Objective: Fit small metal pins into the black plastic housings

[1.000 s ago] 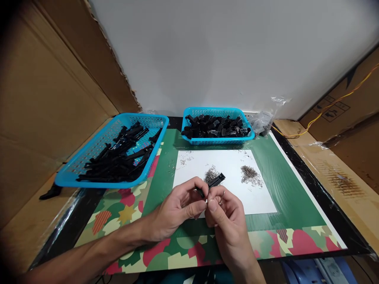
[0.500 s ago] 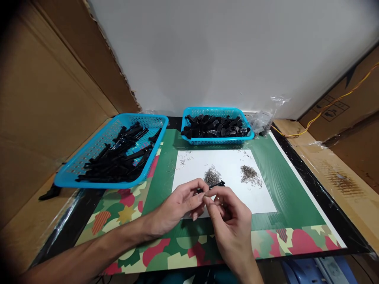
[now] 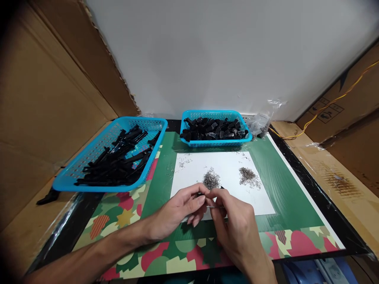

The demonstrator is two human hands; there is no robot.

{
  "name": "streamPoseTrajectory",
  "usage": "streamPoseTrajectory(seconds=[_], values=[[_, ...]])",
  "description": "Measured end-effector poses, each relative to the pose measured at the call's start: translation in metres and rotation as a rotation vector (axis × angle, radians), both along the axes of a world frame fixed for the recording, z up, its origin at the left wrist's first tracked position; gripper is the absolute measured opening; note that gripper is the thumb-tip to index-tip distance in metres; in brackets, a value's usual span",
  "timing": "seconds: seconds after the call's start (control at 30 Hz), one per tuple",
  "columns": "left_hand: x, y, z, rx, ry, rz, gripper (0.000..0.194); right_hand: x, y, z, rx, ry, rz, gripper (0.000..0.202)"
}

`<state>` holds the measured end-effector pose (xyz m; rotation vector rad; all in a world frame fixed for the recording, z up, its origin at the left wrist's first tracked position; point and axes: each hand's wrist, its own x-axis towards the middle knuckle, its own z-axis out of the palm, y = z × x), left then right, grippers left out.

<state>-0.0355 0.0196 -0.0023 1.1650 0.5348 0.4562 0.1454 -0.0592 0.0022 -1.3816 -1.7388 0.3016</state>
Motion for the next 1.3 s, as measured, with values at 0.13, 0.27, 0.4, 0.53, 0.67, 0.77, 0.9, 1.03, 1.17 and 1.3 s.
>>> streamPoseTrajectory(seconds=[0.13, 0.27, 0.4, 0.53, 0.67, 0.77, 0.9, 1.03, 1.17, 1.3], values=[[-0.002, -0.004, 0.002, 0.068, 0.058, 0.015, 0.04, -0.001, -0.002, 0.003, -0.013, 0.048, -0.026, 0.011], [-0.005, -0.003, 0.008, 0.2, 0.121, 0.068, 0.034, -0.008, -0.005, 0.001, 0.019, 0.102, -0.076, 0.008], [-0.005, -0.002, 0.015, 0.468, 0.193, 0.151, 0.024, -0.016, -0.009, -0.005, -0.02, 0.222, -0.143, 0.002], [-0.005, -0.004, 0.014, 0.623, 0.213, 0.167, 0.023, -0.016, -0.013, -0.007, -0.108, 0.318, -0.178, 0.011], [-0.006, -0.005, 0.01, 0.68, 0.255, 0.153, 0.027, -0.011, -0.013, -0.003, -0.173, 0.334, -0.133, 0.016], [-0.007, -0.004, 0.009, 0.7, 0.259, 0.138, 0.027, -0.01, -0.013, -0.001, -0.165, 0.292, -0.071, 0.014], [-0.007, -0.001, 0.008, 0.717, 0.251, 0.127, 0.025, -0.008, -0.013, 0.0, -0.111, 0.257, -0.134, 0.01], [-0.008, 0.0, 0.007, 0.744, 0.268, 0.109, 0.024, -0.006, -0.014, -0.001, -0.091, 0.238, -0.151, 0.008], [-0.008, -0.001, 0.006, 0.761, 0.28, 0.095, 0.023, -0.004, -0.014, 0.0, -0.049, 0.19, -0.124, 0.008], [-0.007, -0.001, 0.006, 0.768, 0.315, 0.108, 0.025, -0.004, -0.013, 0.001, -0.032, 0.157, -0.113, 0.009]])
